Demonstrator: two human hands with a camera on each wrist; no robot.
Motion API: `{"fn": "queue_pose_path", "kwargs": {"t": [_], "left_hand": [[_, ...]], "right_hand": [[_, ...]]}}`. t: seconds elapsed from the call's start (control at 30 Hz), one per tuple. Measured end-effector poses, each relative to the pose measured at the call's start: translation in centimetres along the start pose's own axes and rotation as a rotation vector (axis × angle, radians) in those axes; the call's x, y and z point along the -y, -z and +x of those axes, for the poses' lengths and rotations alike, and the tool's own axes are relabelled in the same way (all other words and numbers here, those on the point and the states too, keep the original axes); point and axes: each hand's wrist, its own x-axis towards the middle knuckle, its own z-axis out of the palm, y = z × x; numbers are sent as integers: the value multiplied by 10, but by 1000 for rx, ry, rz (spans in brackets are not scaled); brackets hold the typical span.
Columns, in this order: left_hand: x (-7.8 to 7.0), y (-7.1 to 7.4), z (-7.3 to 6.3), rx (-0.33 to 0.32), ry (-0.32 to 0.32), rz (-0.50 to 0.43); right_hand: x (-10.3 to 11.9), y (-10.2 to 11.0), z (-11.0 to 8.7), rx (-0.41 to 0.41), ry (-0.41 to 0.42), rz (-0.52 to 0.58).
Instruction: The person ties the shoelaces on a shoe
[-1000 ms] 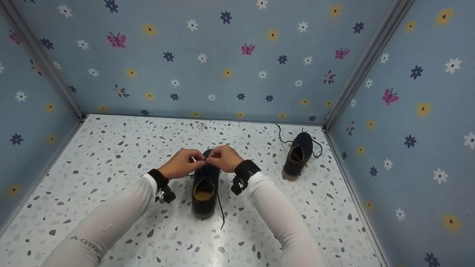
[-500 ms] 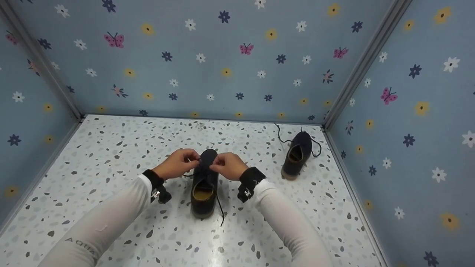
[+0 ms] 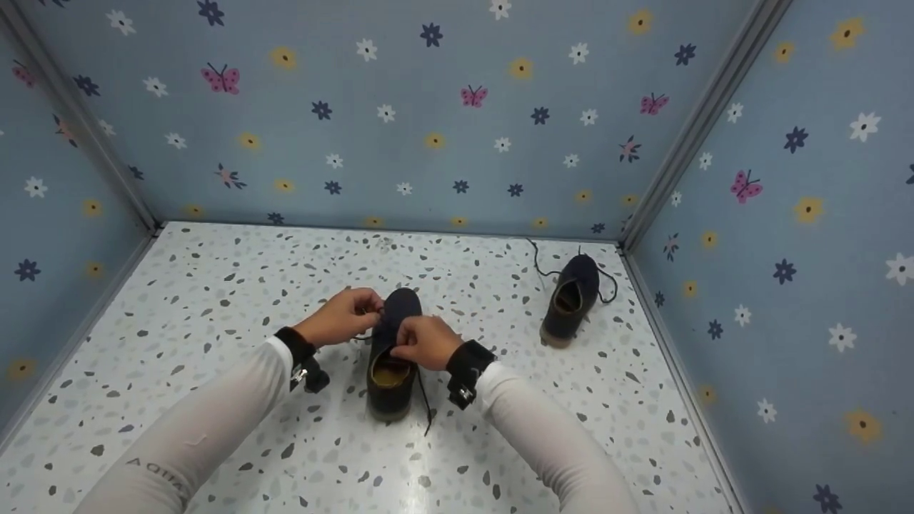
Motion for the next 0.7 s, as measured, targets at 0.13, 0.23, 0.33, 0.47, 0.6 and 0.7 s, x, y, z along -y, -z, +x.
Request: {"fn": "queue_pose_path", "kwargs": {"t": [0.13,0.23,0.33,0.47,0.6,0.7], "left_hand": [[1,1,0,7,9,-9],[1,1,-1,18,15,-38],[1,2,-1,37,23,-74],[1,2,-2,68,40,-111],[2,3,-4,81,63,-128],[3,3,-5,78,62,-129]], "right_hand": [[2,2,1,9,0,-7],[3,6,1,9,13,-16],[3,10,-1,9,19,-12],[2,15,-3,12,17,14],[-2,17,-4,25,3,61],[-4,18,-4,32,-4,97]]}}
